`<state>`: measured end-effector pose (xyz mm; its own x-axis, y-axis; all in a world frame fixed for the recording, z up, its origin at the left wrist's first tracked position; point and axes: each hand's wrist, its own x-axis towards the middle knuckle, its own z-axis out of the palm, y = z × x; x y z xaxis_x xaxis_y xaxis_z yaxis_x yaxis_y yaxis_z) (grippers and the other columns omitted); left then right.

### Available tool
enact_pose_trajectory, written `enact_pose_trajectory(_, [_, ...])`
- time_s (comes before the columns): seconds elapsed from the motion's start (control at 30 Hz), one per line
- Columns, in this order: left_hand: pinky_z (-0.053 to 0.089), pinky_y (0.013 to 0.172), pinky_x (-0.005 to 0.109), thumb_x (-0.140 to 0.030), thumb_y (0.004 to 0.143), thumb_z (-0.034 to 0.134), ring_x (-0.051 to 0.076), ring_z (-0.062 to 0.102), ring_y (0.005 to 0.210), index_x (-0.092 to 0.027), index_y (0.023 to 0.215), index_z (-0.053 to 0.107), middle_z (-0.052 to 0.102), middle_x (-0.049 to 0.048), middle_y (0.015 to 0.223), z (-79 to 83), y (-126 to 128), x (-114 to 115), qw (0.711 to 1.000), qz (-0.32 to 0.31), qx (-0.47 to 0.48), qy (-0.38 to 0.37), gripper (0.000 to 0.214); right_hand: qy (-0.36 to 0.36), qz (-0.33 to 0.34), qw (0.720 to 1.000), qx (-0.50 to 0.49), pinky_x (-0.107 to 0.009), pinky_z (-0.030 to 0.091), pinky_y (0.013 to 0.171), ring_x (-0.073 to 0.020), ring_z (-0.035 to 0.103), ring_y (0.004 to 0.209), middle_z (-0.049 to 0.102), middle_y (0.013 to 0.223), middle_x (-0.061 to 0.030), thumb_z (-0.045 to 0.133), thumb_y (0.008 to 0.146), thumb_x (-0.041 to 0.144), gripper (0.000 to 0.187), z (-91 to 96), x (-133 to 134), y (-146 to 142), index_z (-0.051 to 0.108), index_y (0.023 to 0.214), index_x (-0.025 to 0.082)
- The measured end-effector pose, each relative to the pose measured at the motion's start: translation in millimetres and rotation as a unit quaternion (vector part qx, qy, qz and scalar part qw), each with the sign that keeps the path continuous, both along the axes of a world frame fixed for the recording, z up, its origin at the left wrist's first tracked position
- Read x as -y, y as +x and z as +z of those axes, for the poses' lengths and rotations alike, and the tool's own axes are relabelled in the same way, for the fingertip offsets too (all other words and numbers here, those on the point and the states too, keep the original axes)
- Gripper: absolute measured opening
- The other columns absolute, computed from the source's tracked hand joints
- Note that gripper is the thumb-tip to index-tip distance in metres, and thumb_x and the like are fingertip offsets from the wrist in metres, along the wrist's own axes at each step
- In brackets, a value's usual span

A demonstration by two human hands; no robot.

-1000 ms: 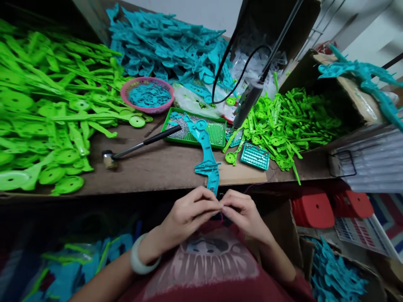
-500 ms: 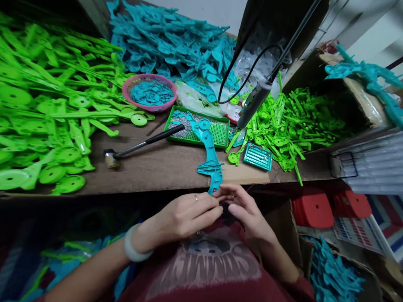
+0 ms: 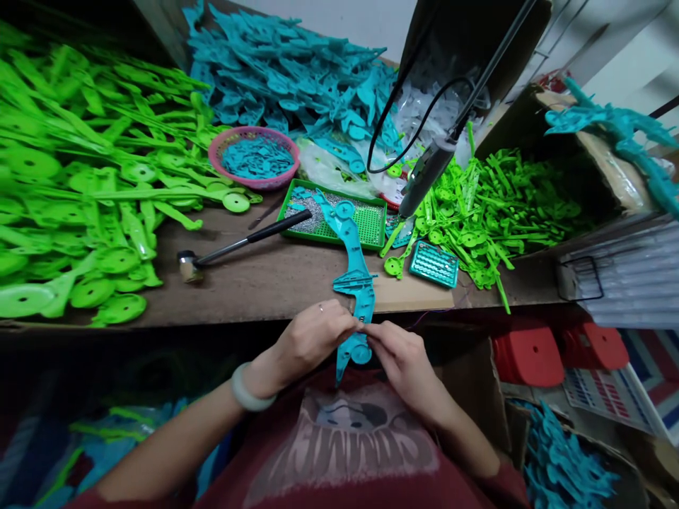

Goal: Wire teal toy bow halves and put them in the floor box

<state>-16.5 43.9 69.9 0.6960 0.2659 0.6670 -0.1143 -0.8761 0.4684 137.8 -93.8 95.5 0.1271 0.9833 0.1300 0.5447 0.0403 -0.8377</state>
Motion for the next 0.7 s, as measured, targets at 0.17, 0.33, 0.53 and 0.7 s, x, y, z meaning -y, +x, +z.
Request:
enact_pose_trajectory(0.17, [0.047, 0.074, 0.03, -0.036, 0.095, 0.056, 0.02, 0.064, 0.08, -0.019, 0.103, 0.059, 0.068, 0.0057, 0.091, -28.8, 17, -20, 0.915, 0.27, -0.046, -0.295, 0.019, -0.02, -0.117, 0.993, 0.029, -0.029, 0.049, 0.072, -0.0183, 0.063, 0.075, 0.066, 0.08, -0.0059, 0.047, 0.098, 0.026, 0.021, -43.9, -12, 27, 0.067, 0.097, 0.018])
enact_pose_trajectory(0.33, [0.048, 0.082, 0.036, -0.047, 0.071, 0.074, 0.028, 0.065, 0.088, -0.015, 0.111, 0.064, 0.071, 0.0089, 0.093, -52.8, 40, -48, 0.823, 0.201, -0.136, -0.514, 0.052, -0.036, -0.103, 0.989, -0.095, -0.029, 0.052, 0.077, -0.017, 0.067, 0.079, 0.072, 0.086, -0.0058, 0.051, 0.095, 0.026, 0.018, -86.0, -39, 38, 0.066, 0.099, 0.017])
enact_pose_trajectory(0.53, [0.053, 0.069, 0.034, -0.052, 0.064, 0.078, 0.028, 0.065, 0.077, -0.017, 0.076, 0.071, 0.072, 0.009, 0.081, -44.7, 53, -43, 0.788, 0.112, -0.169, -0.581, 0.037, -0.011, -0.098, 0.994, -0.042, -0.031, 0.049, 0.081, -0.0186, 0.062, 0.085, 0.067, 0.087, -0.0065, 0.05, 0.094, 0.022, 0.016, -92.2, -44, 37, 0.065, 0.093, 0.017])
enact_pose_trajectory(0.7, [0.059, 0.072, 0.038, -0.057, 0.073, 0.071, 0.026, 0.068, 0.083, -0.017, 0.089, 0.064, 0.069, 0.0073, 0.092, -30.2, 55, -22, 0.757, 0.121, -0.113, -0.633, 0.043, 0.012, -0.155, 0.988, 0.021, -0.033, 0.045, 0.08, -0.0199, 0.056, 0.084, 0.059, 0.086, -0.0053, 0.048, 0.096, 0.024, 0.014, -70.8, -32, 42, 0.056, 0.085, 0.019])
